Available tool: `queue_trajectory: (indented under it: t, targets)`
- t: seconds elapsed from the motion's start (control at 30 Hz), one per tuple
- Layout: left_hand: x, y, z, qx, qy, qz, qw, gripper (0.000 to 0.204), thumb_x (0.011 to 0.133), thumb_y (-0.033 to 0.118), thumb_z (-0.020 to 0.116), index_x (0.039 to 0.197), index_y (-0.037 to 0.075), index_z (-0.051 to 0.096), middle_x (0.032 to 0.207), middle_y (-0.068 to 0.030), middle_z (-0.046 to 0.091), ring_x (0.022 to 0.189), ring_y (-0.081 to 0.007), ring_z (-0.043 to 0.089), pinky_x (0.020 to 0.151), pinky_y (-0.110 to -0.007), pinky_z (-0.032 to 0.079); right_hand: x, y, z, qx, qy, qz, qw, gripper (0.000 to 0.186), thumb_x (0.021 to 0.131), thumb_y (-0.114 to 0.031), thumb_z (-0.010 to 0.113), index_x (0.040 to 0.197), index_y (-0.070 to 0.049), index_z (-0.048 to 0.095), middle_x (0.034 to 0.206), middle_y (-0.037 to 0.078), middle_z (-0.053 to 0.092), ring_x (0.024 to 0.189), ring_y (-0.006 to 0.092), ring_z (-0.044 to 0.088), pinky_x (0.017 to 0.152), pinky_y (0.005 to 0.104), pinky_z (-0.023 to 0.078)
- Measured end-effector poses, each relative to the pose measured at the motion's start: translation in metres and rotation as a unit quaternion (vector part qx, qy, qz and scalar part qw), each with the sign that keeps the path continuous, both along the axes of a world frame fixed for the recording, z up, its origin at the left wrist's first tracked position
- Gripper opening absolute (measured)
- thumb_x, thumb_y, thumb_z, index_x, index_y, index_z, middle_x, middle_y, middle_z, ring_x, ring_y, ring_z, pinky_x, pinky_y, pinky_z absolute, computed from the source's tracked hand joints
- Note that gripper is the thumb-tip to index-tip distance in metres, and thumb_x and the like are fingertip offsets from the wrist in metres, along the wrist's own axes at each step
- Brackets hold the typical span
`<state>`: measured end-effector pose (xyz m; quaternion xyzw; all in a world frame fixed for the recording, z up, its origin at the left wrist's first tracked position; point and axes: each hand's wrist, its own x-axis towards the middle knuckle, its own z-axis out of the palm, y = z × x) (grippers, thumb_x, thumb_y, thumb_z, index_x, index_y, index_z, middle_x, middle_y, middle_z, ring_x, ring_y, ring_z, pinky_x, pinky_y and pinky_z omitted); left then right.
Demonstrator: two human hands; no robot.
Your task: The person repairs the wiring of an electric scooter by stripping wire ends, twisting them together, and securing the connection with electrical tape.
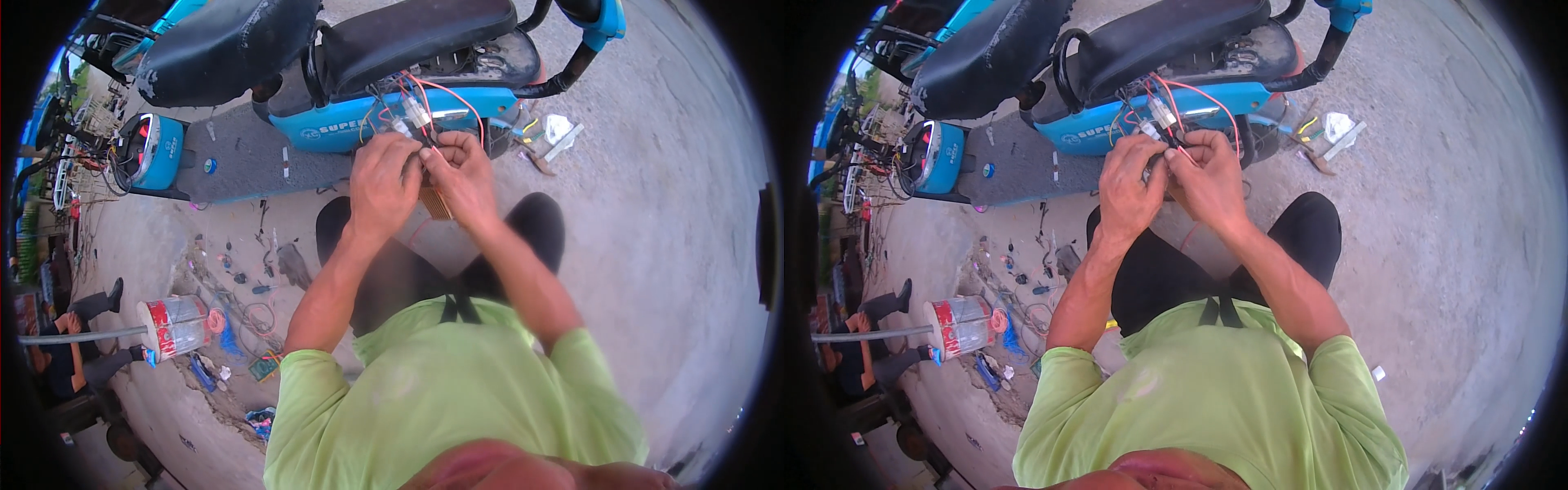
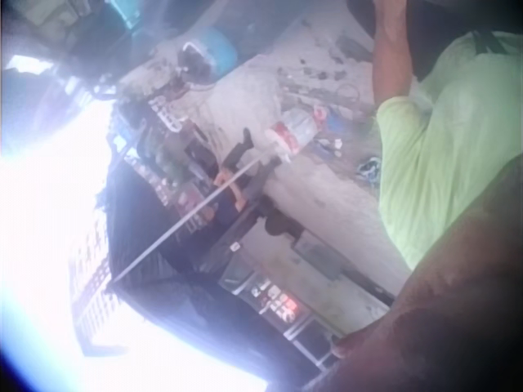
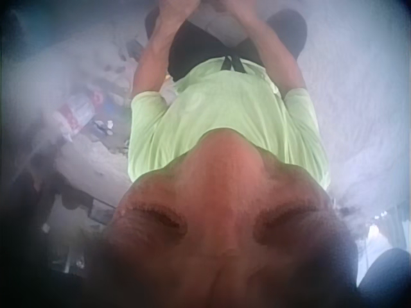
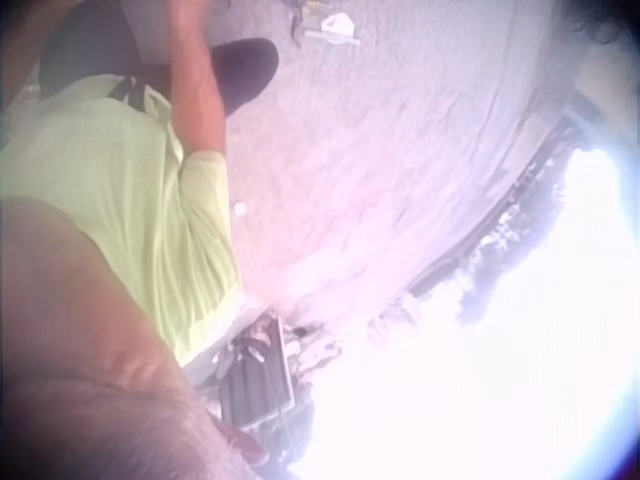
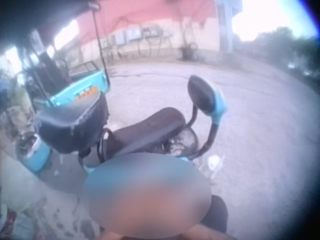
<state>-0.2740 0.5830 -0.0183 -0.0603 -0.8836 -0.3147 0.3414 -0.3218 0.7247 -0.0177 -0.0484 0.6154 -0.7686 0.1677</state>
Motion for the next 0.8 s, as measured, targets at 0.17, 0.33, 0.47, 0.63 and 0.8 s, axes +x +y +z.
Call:
queue_trajectory:
  t: [0.17,0.33,0.47,0.63,0.8]
  targets:
    - [-0.003,-0.001,-0.003,-0.002,0.006,0.006,1.000,0.022,0.084,0.002,0.072,0.106,0.002,0.072,0.105,-0.0137,0.069,0.097,-0.0349,0.066,0.085,-0.044,0.051,-0.014,-0.004,-0.007,0.084,0.045,-0.022,0.995,0.040,0.092,-0.014,0.077,0.115,0.009,0.054,0.082,0.012,0.072,0.068,0.0141,0.069,0.061,0.0270,0.055]
    - [-0.006,0.001,-0.001,0.005,0.017,0.014,1.000,0.017,0.083,0.004,0.073,0.100,0.002,0.074,0.099,-0.0129,0.068,0.093,-0.0334,0.065,0.080,-0.044,0.050,-0.018,-0.004,-0.009,0.109,0.065,-0.015,0.992,0.029,0.091,-0.015,0.077,0.101,0.007,0.061,0.082,0.013,0.073,0.069,0.0139,0.070,0.061,0.0271,0.056]
    - [-0.005,-0.001,0.001,-0.017,0.001,-0.003,1.000,0.017,0.084,0.001,0.073,0.100,-0.001,0.073,0.098,-0.0134,0.065,0.091,-0.0326,0.064,0.080,-0.044,0.050,-0.023,0.002,0.010,0.146,0.070,0.027,0.986,0.025,0.090,-0.015,0.078,0.092,0.006,0.064,0.083,0.012,0.074,0.069,0.0122,0.069,0.062,0.0268,0.056]
    - [-0.001,-0.002,0.004,-0.031,-0.020,-0.007,0.999,0.014,0.084,0.006,0.074,0.096,-0.002,0.074,0.097,-0.0124,0.063,0.091,-0.0320,0.062,0.080,-0.045,0.047,-0.030,0.005,0.013,0.119,0.015,0.064,0.991,0.023,0.093,-0.018,0.078,0.092,-0.001,0.062,0.074,0.004,0.067,0.057,0.0066,0.058,0.049,0.0206,0.042]
    - [0.000,-0.005,0.004,-0.028,-0.030,0.011,0.999,0.013,0.085,0.008,0.075,0.094,-0.001,0.075,0.097,-0.0112,0.063,0.092,-0.0309,0.061,0.081,-0.044,0.047,-0.030,0.003,0.020,0.104,-0.017,0.093,0.990,0.025,0.093,-0.017,0.078,0.094,0.000,0.060,0.073,0.004,0.065,0.054,0.0076,0.057,0.047,0.0214,0.042]
